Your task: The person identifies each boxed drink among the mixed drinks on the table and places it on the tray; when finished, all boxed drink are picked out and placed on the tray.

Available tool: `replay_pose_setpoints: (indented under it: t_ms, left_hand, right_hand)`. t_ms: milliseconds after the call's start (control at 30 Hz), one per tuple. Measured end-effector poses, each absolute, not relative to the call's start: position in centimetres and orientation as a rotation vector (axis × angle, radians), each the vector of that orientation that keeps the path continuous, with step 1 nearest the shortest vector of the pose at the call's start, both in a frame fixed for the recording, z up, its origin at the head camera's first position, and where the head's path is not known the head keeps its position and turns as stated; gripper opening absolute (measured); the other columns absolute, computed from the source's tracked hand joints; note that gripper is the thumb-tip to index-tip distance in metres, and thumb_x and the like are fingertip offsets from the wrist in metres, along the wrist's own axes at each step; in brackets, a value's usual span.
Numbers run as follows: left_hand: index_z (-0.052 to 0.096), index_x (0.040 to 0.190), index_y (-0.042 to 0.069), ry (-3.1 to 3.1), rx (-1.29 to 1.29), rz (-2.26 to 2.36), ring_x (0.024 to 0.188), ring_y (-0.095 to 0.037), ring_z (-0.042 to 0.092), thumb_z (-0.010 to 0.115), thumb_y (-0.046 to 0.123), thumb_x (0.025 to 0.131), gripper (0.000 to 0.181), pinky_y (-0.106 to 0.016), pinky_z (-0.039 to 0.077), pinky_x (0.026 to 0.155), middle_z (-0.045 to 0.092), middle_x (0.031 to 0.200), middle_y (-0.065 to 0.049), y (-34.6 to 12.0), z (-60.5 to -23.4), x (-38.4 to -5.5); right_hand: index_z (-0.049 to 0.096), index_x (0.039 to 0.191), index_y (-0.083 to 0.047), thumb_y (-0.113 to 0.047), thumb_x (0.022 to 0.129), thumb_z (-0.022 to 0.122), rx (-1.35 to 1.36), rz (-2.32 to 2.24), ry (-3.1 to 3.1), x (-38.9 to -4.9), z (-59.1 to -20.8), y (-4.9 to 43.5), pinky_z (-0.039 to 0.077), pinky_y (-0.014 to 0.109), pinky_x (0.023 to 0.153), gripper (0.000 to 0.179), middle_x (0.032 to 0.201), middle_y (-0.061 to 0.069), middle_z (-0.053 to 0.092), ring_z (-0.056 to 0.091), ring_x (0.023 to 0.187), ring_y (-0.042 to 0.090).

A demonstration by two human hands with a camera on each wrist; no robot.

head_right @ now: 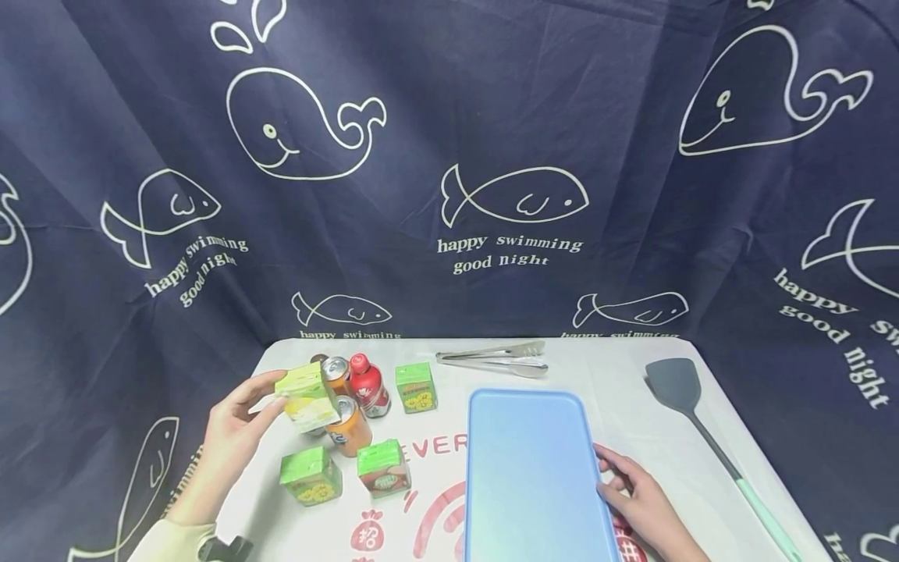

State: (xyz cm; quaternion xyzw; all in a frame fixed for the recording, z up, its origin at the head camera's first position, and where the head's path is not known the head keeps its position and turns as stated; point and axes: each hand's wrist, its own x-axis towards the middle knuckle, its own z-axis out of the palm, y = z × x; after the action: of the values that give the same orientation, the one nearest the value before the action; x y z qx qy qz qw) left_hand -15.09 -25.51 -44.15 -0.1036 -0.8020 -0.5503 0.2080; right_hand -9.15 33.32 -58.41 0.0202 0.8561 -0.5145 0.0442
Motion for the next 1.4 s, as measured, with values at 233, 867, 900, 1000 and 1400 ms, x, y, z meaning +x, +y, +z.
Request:
replay_pose_setpoints:
  t_ms: [233, 867, 900, 1000, 1400]
  left_hand:
    - [0.070, 0.129, 0.002, -2.223, -0.321, -1.585, 0.101, -0.008, 0.065, 0.076, -0.005, 0.092, 0.038, -0.021, 0.061, 0.074, 0.073, 0.112, -0.016, -24.2, -44.4, -15.7]
    - [0.071, 0.128, 0.007, -2.243, -0.355, -1.668, 0.103, -0.014, 0.066, 0.079, 0.001, 0.092, 0.038, -0.023, 0.062, 0.074, 0.070, 0.124, -0.009, -20.2, -45.1, -17.0]
    - [0.071, 0.129, 0.008, -2.247, -0.363, -1.669, 0.104, -0.014, 0.066, 0.079, 0.002, 0.092, 0.038, -0.022, 0.062, 0.074, 0.070, 0.126, -0.008, -20.0, -45.1, -17.1]
    - [0.072, 0.128, 0.010, -2.254, -0.370, -1.676, 0.107, -0.015, 0.066, 0.080, 0.004, 0.092, 0.037, -0.021, 0.059, 0.072, 0.069, 0.129, -0.008, -19.4, -45.1, -17.3]
    - [0.073, 0.127, 0.008, -2.239, -0.391, -1.744, 0.112, -0.025, 0.068, 0.080, 0.002, 0.092, 0.036, -0.032, 0.062, 0.087, 0.072, 0.124, -0.007, -17.0, -45.3, -17.9]
  right_hand:
    - [0.045, 0.152, 0.006, -0.005, 0.097, 0.071, 0.073, -1.553, 2.621, -9.2, -58.4, 33.5, 0.051, 0.024, 0.068, 0.062, 0.114, 0.009, 0.060, 0.059, 0.080, 0.012]
    - [0.040, 0.155, 0.005, -0.010, 0.099, 0.070, 0.117, -1.527, 2.547, -9.2, -58.0, 33.5, 0.052, 0.025, 0.074, 0.065, 0.118, 0.011, 0.060, 0.060, 0.083, 0.015]
    - [0.040, 0.155, 0.005, -0.011, 0.099, 0.070, 0.112, -1.514, 2.554, -9.2, -58.0, 33.6, 0.051, 0.024, 0.075, 0.065, 0.117, 0.011, 0.060, 0.060, 0.084, 0.015]
    - [0.041, 0.155, 0.005, -0.011, 0.099, 0.071, 0.122, -1.512, 2.560, -9.1, -58.0, 33.6, 0.051, 0.025, 0.074, 0.065, 0.115, 0.010, 0.061, 0.060, 0.083, 0.015]
    - [0.043, 0.154, 0.004, -0.011, 0.098, 0.072, 0.095, -1.555, 2.536, -9.1, -57.8, 33.6, 0.054, 0.026, 0.074, 0.065, 0.116, 0.011, 0.061, 0.061, 0.082, 0.016]
